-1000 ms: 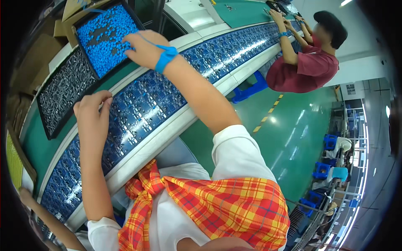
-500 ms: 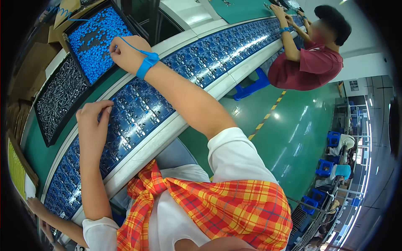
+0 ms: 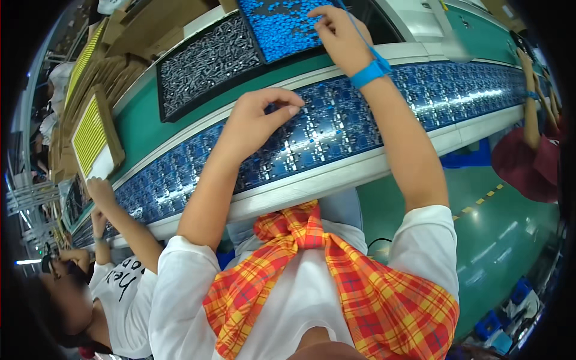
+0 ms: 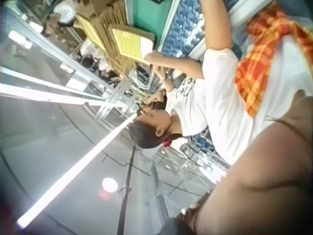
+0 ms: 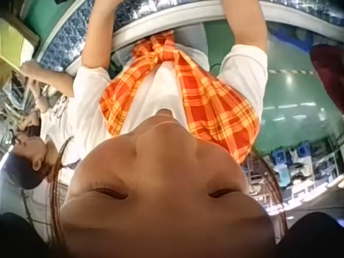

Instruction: The person assembles circuit boards on an assembly line by taking electronic components from trays, inserting them into the boards, and pressing them into place by hand.

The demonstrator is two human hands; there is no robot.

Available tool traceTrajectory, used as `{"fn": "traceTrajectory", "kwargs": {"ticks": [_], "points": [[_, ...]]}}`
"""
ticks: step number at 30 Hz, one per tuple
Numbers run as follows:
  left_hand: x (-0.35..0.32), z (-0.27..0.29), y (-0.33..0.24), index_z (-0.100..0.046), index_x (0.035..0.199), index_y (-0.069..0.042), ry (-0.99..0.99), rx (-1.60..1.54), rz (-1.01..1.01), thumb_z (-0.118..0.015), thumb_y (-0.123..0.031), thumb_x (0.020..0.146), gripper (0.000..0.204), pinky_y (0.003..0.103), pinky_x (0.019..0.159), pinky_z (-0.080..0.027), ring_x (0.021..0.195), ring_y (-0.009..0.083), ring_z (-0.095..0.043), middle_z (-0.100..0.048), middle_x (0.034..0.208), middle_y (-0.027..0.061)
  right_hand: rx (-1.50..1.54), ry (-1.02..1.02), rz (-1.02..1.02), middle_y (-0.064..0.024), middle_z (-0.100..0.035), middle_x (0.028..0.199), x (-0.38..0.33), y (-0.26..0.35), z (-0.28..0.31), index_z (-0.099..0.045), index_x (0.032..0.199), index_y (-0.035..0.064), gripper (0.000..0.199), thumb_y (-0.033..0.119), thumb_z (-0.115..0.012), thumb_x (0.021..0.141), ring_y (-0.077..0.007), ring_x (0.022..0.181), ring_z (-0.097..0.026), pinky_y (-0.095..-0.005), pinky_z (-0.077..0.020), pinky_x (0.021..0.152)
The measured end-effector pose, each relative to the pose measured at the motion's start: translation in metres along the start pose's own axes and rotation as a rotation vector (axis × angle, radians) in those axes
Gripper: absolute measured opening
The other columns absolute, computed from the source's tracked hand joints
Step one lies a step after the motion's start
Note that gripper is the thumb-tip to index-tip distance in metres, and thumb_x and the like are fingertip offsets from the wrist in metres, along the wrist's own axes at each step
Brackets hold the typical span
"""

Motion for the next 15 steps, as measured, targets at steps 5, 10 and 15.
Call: {"fn": "traceTrajectory", "kwargs": {"ticks": [5,10,15], "points": [[-0.006,0.001,0.004,-0.073,0.102,0.0,0.003,-0.041,0.013,-0.07,-0.007,0.088,0.016,0.027,0.082,-0.049,0.087,0.0119,-0.064,-0.073,0.096,0.0036,0.063,-0.03,-0.005,-0.0113,-0.06,0.083,0.001,0.021,0.012,-0.066,0.098,0.0034,0.011,0.003,-0.064,0.087,-0.0208,0.072,-0.062,-0.0309,-0.0499,0.066],[-0.005,-0.007,-0.001,-0.074,0.099,-0.001,0.003,-0.189,0.03,-0.071,-0.006,0.087,0.014,0.027,0.083,-0.049,0.087,0.0111,-0.063,-0.074,0.097,0.0038,0.182,-0.068,0.051,-0.0117,-0.059,0.083,0.001,0.033,0.026,-0.064,0.096,0.0036,0.01,0.002,-0.063,0.086,-0.0228,0.071,-0.062,-0.0315,-0.0497,0.065],[-0.006,-0.02,-0.01,-0.073,0.103,-0.004,0.086,0.03,-0.059,-0.071,-0.004,0.084,0.019,0.03,0.084,-0.05,0.092,0.0167,-0.066,-0.073,0.096,0.0054,0.154,-0.073,0.082,-0.0117,-0.058,0.084,0.001,0.032,0.028,-0.065,0.095,0.0045,0.01,0.001,-0.063,0.086,-0.0225,0.071,-0.062,-0.0319,-0.0495,0.064]]}}
Point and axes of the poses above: each hand's wrist, its own x-axis towards the middle knuckle, its own z-axis out of the back of the hand, y = z × x, the point moved 9 cm from there along x, towards the middle knuckle
